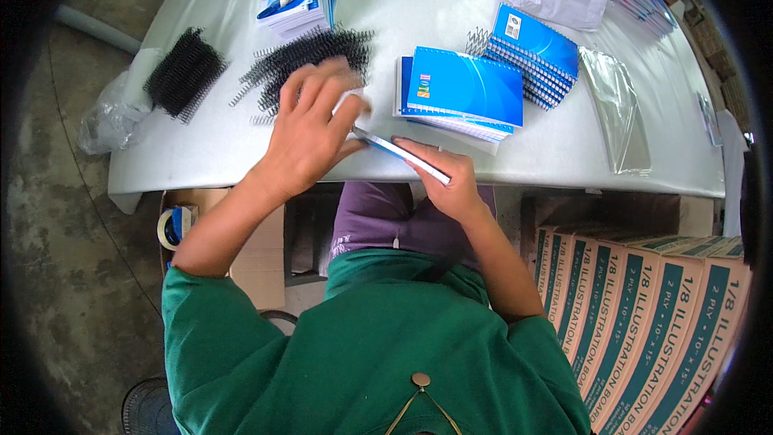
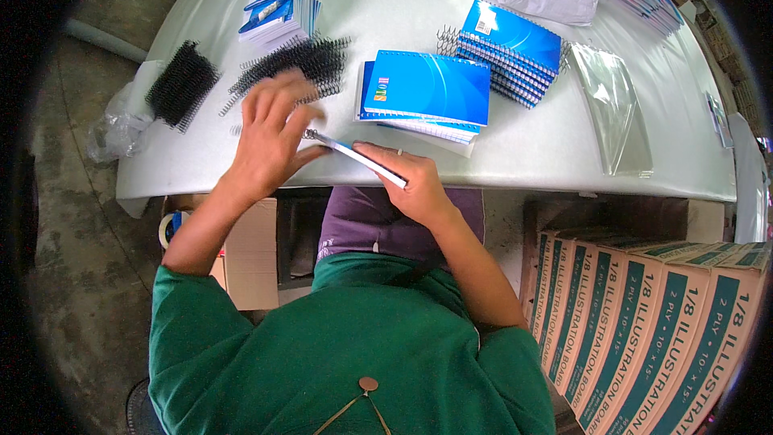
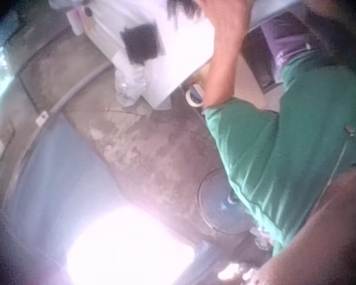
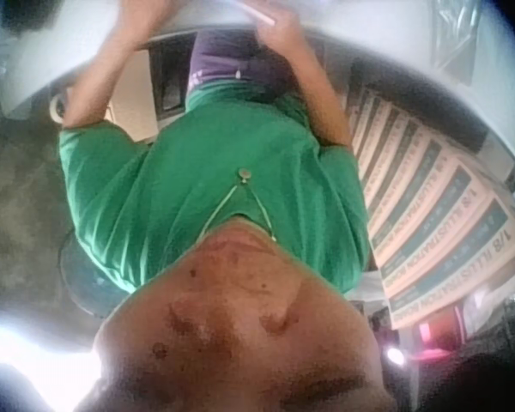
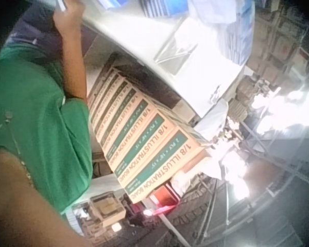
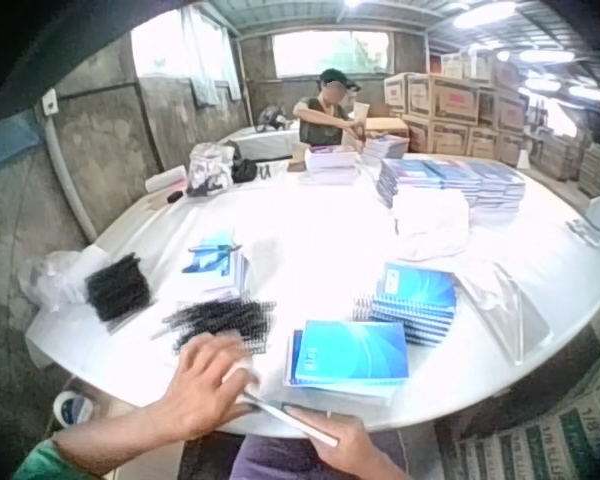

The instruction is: The person assembles notebooks by aligning stacks of paper and covers with plastic spiral coils and threading the coils through the pre-punched holes by hand.

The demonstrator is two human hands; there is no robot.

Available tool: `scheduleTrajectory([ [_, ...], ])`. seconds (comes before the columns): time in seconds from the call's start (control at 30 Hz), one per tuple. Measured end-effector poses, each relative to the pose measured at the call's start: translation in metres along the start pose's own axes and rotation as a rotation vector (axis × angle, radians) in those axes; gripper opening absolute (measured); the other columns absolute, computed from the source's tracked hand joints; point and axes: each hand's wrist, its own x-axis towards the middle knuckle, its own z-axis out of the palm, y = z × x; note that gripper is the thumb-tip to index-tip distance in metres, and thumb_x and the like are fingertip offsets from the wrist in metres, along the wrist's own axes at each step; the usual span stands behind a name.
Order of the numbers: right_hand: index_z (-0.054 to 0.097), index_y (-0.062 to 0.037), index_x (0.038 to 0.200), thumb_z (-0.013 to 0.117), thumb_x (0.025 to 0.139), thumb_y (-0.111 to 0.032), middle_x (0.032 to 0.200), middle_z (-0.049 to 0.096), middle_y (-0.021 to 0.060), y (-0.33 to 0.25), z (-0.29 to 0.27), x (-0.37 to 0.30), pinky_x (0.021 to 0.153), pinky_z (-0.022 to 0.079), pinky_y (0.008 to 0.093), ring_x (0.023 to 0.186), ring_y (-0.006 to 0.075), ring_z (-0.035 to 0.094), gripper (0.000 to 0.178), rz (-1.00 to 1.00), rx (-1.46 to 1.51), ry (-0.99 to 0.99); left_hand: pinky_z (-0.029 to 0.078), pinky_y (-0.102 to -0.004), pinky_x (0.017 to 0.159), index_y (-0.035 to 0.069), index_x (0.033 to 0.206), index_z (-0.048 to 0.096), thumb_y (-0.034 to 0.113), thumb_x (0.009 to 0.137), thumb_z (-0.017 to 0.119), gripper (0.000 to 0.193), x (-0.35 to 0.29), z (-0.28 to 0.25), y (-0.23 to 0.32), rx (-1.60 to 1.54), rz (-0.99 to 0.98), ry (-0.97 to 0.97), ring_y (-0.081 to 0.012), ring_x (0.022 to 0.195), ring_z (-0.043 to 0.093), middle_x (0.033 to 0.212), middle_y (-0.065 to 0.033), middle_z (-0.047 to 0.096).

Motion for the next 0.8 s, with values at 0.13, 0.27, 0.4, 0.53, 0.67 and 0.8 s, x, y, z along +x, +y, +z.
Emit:
scheduleTrajectory([
  [0.13,0.062,-0.0068,0.112,0.059,0.076,0.005,0.105,0.064,0.0127,0.001,0.011,-0.003,0.076,0.05,0.0295,0.088,0.0258,0.065,0.037,0.027,-0.008,0.024,0.005,-0.0623,0.103,0.005,0.136,0.032,0.068,0.066,0.056,0.098,-0.059,0.078,0.022,-0.14,-0.136,0.122,-0.0419,0.133,0.02,0.142,-0.0255,0.026],
  [0.27,0.062,-0.0006,0.109,0.061,0.077,0.004,0.106,0.064,0.0135,0.003,0.013,-0.008,0.076,0.05,0.0291,0.091,0.0235,0.065,0.032,-0.088,-0.023,0.049,-0.007,-0.0651,0.1,-0.003,0.138,0.025,0.077,0.074,0.036,0.103,-0.056,0.072,0.008,0.278,0.159,0.438,-0.0467,0.134,-0.001,0.14,-0.0363,0.015],
  [0.4,0.063,-0.0013,0.108,0.061,0.076,0.005,0.105,0.065,0.0131,-0.006,0.025,-0.006,0.078,0.051,0.031,0.091,0.0251,0.065,0.033,-0.194,-0.067,0.047,-0.011,-0.0677,0.096,-0.003,0.139,0.021,0.076,0.074,0.037,0.104,-0.045,0.085,0.003,-0.079,-0.324,0.53,-0.0508,0.132,-0.003,0.14,-0.0376,0.007],
  [0.53,0.059,-0.004,0.114,0.056,0.069,0.01,0.11,0.062,0.0141,0.008,0.02,-0.012,0.081,0.05,0.034,0.096,0.0275,0.063,0.048,-0.206,-0.097,0.054,-0.009,-0.0664,0.097,-0.014,0.134,0.018,0.079,0.071,0.036,0.114,-0.087,0.101,0.028,0.159,0.16,0.35,-0.0603,0.126,-0.004,0.138,-0.0409,0.008],
  [0.67,0.063,-0.0004,0.106,0.06,0.075,0.007,0.103,0.065,0.0148,-0.011,0.02,-0.005,0.079,0.051,0.0325,0.091,0.0256,0.065,0.032,-0.241,-0.101,0.025,-0.006,-0.0658,0.098,-0.013,0.135,0.013,0.079,0.069,0.04,0.117,-0.045,0.088,0.003,-0.014,-0.271,0.556,-0.0584,0.127,0.003,0.135,-0.0428,0.012],
  [0.8,0.062,-0.0006,0.108,0.058,0.073,0.009,0.103,0.065,0.0139,0.002,0.022,-0.013,0.079,0.051,0.0323,0.09,0.0265,0.065,0.036,-0.174,-0.1,0.115,-0.006,-0.0726,0.092,-0.009,0.132,0.03,0.084,0.066,0.031,0.114,-0.1,0.123,0.032,0.117,0.256,0.253,-0.06,0.126,0.0,0.134,-0.0445,0.012],
])
